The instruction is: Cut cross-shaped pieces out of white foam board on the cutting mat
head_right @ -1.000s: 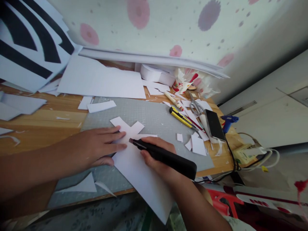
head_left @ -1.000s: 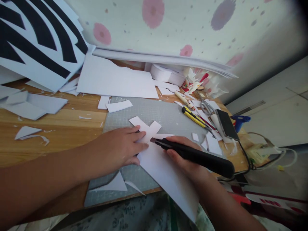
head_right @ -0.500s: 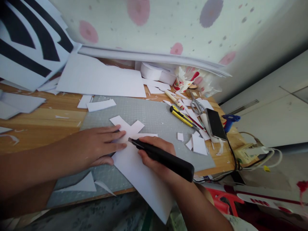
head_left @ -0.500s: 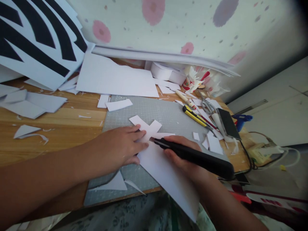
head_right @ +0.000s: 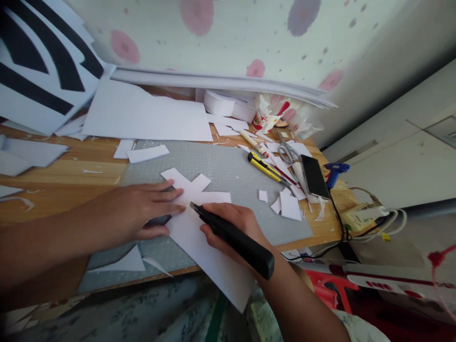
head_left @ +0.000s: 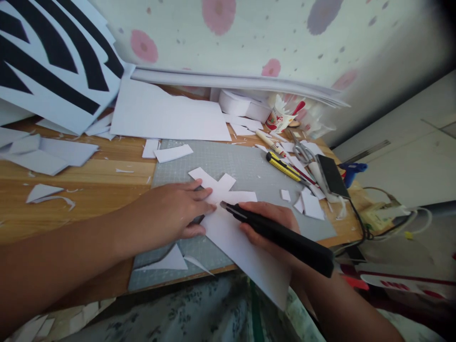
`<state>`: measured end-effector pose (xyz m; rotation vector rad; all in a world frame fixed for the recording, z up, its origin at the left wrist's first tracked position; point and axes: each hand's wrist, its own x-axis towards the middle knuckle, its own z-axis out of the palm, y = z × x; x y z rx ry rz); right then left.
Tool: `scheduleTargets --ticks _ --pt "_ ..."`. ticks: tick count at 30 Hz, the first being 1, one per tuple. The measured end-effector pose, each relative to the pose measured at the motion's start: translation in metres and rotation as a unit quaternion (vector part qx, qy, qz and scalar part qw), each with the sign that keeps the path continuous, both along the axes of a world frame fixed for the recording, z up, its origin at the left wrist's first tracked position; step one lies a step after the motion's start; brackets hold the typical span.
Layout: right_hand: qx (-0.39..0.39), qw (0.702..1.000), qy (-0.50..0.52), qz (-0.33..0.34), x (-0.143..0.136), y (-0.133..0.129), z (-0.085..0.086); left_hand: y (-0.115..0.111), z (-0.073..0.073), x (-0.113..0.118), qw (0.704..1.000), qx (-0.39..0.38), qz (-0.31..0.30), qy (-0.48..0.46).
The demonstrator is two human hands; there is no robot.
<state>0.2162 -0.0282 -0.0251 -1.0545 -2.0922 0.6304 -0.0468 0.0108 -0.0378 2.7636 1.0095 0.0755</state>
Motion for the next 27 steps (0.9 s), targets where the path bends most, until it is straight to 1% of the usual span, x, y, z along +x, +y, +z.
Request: scheduleTargets --ticks 5,11,15,18,22,27 --pt "-0.018 1.000 -0.005 -0.019 0.005 -0.009 0.003 -0.002 0.004 0.004 1.000 -0.010 0.008 0.028" --pt "-0.003 1.000 -0.003 -0.030 0.011 -0.025 0.001 0.000 0.006 0.007 0.998 -0.021 0.019 0.053" --pt "-0.020 0.998 -0.007 -0.058 0.011 -0.037 -0.002 0.000 0.008 0.008 0.997 -0.028 0.026 0.061" --pt "-0.038 0.996 -0.007 -0.078 0.010 -0.045 0.000 -0.001 0.009 0.008 0.997 -0.031 0.030 0.070" --pt "-0.050 0.993 -0.017 -0.107 0.008 -0.056 0.006 -0.001 0.006 0.008 0.997 -0.033 0.033 0.056" --pt "-0.031 0.989 -0.024 -0.144 0.003 -0.069 0.009 0.002 -0.001 0.006 0.999 -0.037 0.025 0.023"
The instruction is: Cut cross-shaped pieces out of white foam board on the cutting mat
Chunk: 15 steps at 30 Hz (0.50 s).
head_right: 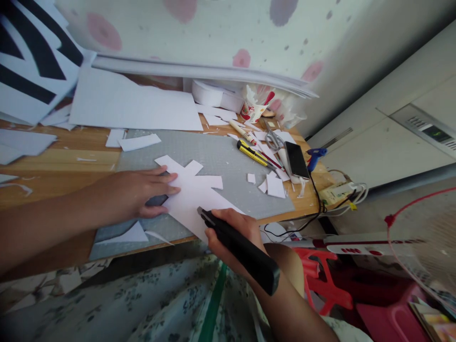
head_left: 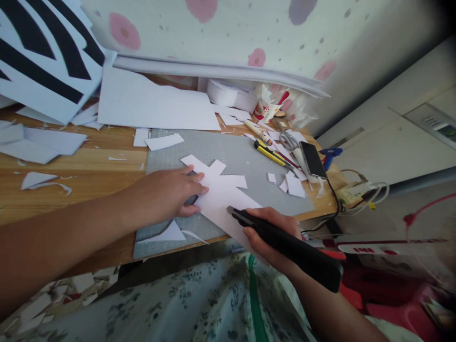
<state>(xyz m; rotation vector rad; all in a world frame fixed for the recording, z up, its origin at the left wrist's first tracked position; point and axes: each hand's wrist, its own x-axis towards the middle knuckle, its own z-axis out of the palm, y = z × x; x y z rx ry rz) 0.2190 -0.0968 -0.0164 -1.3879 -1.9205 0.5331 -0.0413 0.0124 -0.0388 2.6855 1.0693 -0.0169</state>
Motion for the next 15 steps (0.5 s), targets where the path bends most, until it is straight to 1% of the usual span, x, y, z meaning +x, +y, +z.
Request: scheduleTargets --ticks 4,8,11,15 --pt "0.017 1.000 0.009 -0.011 -0.004 -0.008 -0.002 0.000 -0.002 -0.001 1.000 -0.002 0.008 -0.012" --pt "0.026 0.999 0.011 -0.027 -0.005 -0.016 -0.001 0.000 -0.001 -0.001 1.000 0.003 0.001 0.015" --pt "0.014 0.999 -0.002 -0.030 -0.006 -0.025 0.000 0.000 0.000 0.001 1.000 0.006 -0.002 0.029" --pt "-0.009 0.999 -0.011 -0.052 -0.006 -0.034 0.001 0.000 0.002 0.002 1.000 -0.002 0.004 0.021"
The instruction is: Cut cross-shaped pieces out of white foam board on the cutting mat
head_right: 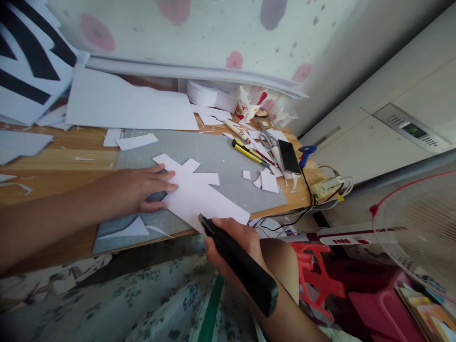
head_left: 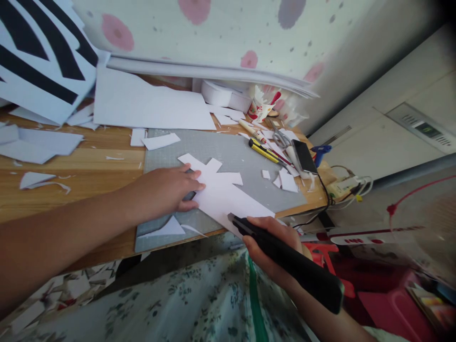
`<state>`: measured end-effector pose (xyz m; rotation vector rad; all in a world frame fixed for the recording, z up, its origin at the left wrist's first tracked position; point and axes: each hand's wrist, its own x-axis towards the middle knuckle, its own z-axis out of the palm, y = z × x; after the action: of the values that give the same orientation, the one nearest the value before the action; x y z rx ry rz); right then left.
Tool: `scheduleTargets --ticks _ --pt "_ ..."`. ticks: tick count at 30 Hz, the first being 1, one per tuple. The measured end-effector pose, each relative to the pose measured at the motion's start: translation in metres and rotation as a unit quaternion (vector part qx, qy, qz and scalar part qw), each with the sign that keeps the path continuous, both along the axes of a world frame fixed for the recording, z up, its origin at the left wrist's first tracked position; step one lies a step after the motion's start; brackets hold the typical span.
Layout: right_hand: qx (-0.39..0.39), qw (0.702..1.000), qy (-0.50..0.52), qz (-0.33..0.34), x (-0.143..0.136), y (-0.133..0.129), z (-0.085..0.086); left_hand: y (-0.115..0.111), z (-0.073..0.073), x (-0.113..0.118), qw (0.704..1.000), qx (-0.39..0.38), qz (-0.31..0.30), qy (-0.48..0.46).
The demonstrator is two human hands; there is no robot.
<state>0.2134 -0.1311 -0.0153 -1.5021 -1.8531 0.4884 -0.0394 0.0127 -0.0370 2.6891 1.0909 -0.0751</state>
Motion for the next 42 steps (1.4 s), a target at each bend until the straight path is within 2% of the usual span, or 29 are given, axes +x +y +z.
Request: scheduleTargets --ticks 6,10,14,18,21,23,26,29,33,36,38,40,42 --pt "0.026 0.999 -0.016 0.029 0.003 -0.010 0.004 0.001 -0.005 -0.003 1.000 0.010 -0.007 -0.004" --pt "0.009 0.999 -0.017 0.029 0.003 -0.014 0.005 0.003 -0.011 -0.006 0.999 0.025 -0.013 -0.028" --pt "-0.043 0.998 -0.013 0.038 0.008 -0.018 0.010 0.004 -0.010 -0.005 0.999 0.031 -0.008 -0.026" --pt "0.002 1.000 -0.001 -0.025 0.035 -0.022 0.022 0.000 -0.002 -0.004 0.998 0.058 -0.022 -0.017" --pt "0.007 0.999 0.030 -0.038 0.063 -0.020 0.027 -0.004 0.002 -0.004 0.996 0.079 -0.030 -0.006" --pt "0.015 0.998 0.027 -0.063 0.077 -0.017 0.021 -0.006 0.002 -0.005 0.996 0.084 -0.031 -0.008" --pt "-0.007 0.991 0.044 -0.129 0.085 -0.011 -0.003 -0.005 -0.001 -0.007 0.994 0.093 -0.041 -0.029" --pt "-0.077 0.968 0.125 -0.204 0.078 -0.005 -0.029 0.000 -0.004 -0.008 0.992 0.097 -0.058 -0.051" --pt "-0.131 0.924 0.276 -0.229 0.059 0.007 -0.048 0.005 -0.006 -0.010 0.992 0.056 -0.063 -0.097" --pt "-0.178 0.848 0.419 -0.271 0.051 0.013 -0.053 0.007 -0.005 -0.011 0.991 0.030 -0.073 -0.112" --pt "-0.205 0.798 0.490 -0.285 0.049 0.015 -0.053 0.008 -0.002 -0.013 0.991 0.038 -0.074 -0.108" --pt "-0.210 0.772 0.531 -0.279 0.049 0.015 -0.050 0.008 0.002 -0.015 0.988 0.068 -0.052 -0.129" --pt "-0.190 0.762 0.557 -0.270 0.049 0.016 -0.046 0.007 0.006 -0.017 0.976 0.095 0.007 -0.197"
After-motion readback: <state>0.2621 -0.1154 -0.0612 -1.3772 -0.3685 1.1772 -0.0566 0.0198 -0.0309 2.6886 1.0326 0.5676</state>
